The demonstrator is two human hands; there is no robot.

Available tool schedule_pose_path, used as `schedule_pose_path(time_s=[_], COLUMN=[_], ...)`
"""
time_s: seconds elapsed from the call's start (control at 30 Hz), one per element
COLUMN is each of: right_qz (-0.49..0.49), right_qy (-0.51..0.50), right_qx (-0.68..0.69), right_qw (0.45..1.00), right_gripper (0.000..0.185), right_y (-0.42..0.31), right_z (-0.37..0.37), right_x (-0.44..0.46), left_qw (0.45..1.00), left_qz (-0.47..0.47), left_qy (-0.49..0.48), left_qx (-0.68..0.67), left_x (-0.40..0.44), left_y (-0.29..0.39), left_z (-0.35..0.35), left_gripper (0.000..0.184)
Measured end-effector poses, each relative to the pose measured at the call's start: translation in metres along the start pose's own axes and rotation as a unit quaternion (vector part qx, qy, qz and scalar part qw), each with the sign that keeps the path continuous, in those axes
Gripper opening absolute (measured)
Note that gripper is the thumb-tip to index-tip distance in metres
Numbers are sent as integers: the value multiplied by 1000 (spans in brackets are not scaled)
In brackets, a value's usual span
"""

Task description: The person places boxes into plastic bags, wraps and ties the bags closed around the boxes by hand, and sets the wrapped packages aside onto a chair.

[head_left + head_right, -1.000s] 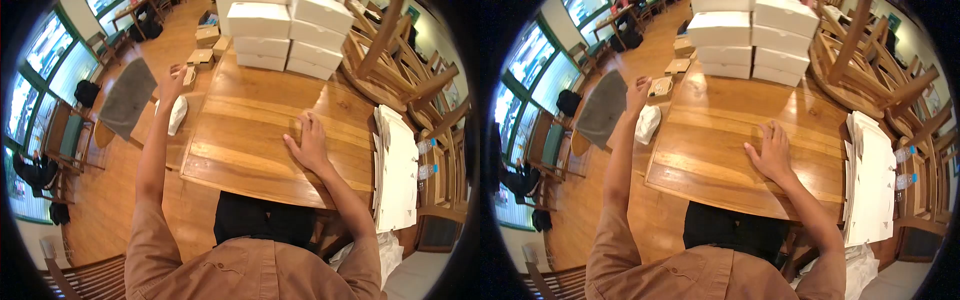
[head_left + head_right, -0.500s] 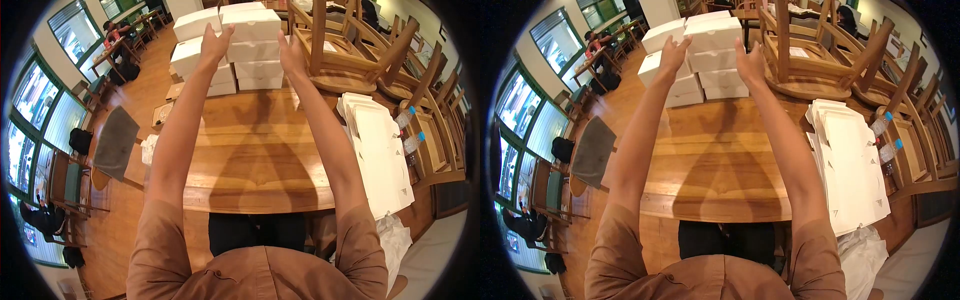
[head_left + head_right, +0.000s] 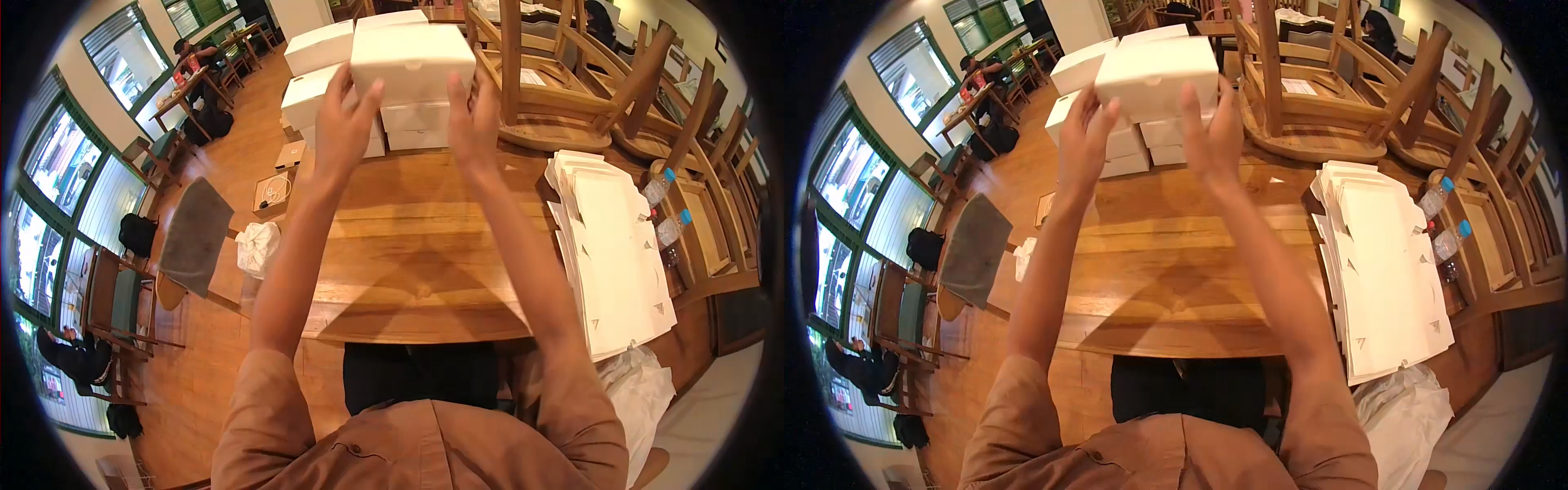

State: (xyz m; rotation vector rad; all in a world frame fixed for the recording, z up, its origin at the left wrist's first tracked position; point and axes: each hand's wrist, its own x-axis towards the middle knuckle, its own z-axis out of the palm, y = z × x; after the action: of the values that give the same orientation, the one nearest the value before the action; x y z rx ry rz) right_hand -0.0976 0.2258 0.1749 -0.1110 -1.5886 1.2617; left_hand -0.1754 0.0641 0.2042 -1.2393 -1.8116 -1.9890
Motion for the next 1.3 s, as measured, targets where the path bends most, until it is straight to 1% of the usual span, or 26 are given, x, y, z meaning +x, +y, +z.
schedule_pose_path(time_s=[0.03, 0.1, 0.17, 0.2, 0.23, 0.27, 0.3, 0.4, 0.5, 0.57, 0.67, 0.77, 0.8, 0.83, 0.87, 0.9, 0.97, 1.0, 1.07, 1.1, 1.13, 1.17, 1.2, 1.23, 1.27, 1.3], right_qz=[7, 10, 70, 72, 109, 144, 142, 215, 187, 196, 188, 165, 145, 127, 161, 167, 134, 135, 161, 187, 199, 207, 194, 179, 145, 111], right_qy=[18, 44, 28, 25, -2, -29, -35, -56, -64, -81, -110, -115, -93, -73, -57, -61, -30, -22, -8, 6, 38, 33, 60, 86, 106, 125], right_qx=[12, -34, -69, -70, -89, -108, -111, -110, -135, -133, -142, -173, -185, -199, -153, -151, -110, -80, -47, -18, -2, -7, 34, 76, 51, 25], right_qw=[1000, 998, 995, 995, 990, 983, 983, 969, 971, 968, 966, 964, 967, 969, 973, 972, 985, 987, 986, 982, 979, 978, 979, 977, 982, 986], right_gripper=[78, 75, 74, 74, 76, 78, 78, 85, 85, 86, 89, 93, 93, 93, 88, 88, 81, 77, 72, 68, 62, 62, 56, 52, 43, 35], right_y=[-6, -27, -17, -16, -16, -13, -4, 3, 9, 2, -1, -3, -5, -7, -9, -5, 9, 12, 3, 0, 4, -2, -20, -41, -61, -83], right_z=[-1, -10, -16, -19, -23, -26, -29, -36, -37, -42, -44, -49, -52, -55, -59, -61, -70, -73, -76, -78, -80, -84, -88, -92, -106, -117], right_x=[-24, -93, -136, -156, -175, -189, -199, -224, -233, -238, -244, -253, -253, -256, -260, -264, -269, -271, -270, -272, -271, -269, -258, -245, -230, -216], left_qw=[1000, 999, 998, 997, 994, 994, 991, 984, 981, 981, 989, 987, 986, 984, 980, 979, 979, 987, 992, 994, 985, 964, 908, 849, 819, 809], left_qz=[-2, -22, -42, -66, -91, -93, -117, -158, -186, -192, -146, -161, -164, -167, -171, -176, -160, -123, -101, -23, 23, 29, 37, 22, 17, 14], left_qy=[11, 24, 31, 39, 48, 53, 55, 62, 47, 13, 21, 19, 17, 57, 99, 100, 89, 72, -7, -69, -92, -144, -202, -252, -283, -294], left_qx=[-2, 9, 24, -1, -27, -29, -46, -61, -35, -18, 21, 24, 28, 29, 32, 37, 91, 72, -76, -77, -143, -220, -365, -464, -499, -509], left_x=[-23, -91, -150, -171, -189, -204, -217, -245, -258, -260, -267, -268, -270, -271, -273, -273, -269, -263, -241, -230, -220, -212, -205, -200, -199, -200], left_y=[2, -4, -15, -14, -15, -18, -22, -20, -23, -21, -41, -31, -31, -33, -35, -33, -13, 3, 72, 105, 142, 181, 206, 225, 234, 234], left_z=[-2, -5, -8, -8, -8, -9, -10, -9, -15, -16, -15, -15, -15, -15, -17, -22, -33, -40, -52, -61, -58, -58, -57, -58, -59, -60], left_gripper=[69, 68, 69, 70, 72, 72, 73, 75, 78, 79, 84, 85, 85, 83, 80, 80, 71, 63, 60, 64, 79, 102, 113, 117, 116, 116])
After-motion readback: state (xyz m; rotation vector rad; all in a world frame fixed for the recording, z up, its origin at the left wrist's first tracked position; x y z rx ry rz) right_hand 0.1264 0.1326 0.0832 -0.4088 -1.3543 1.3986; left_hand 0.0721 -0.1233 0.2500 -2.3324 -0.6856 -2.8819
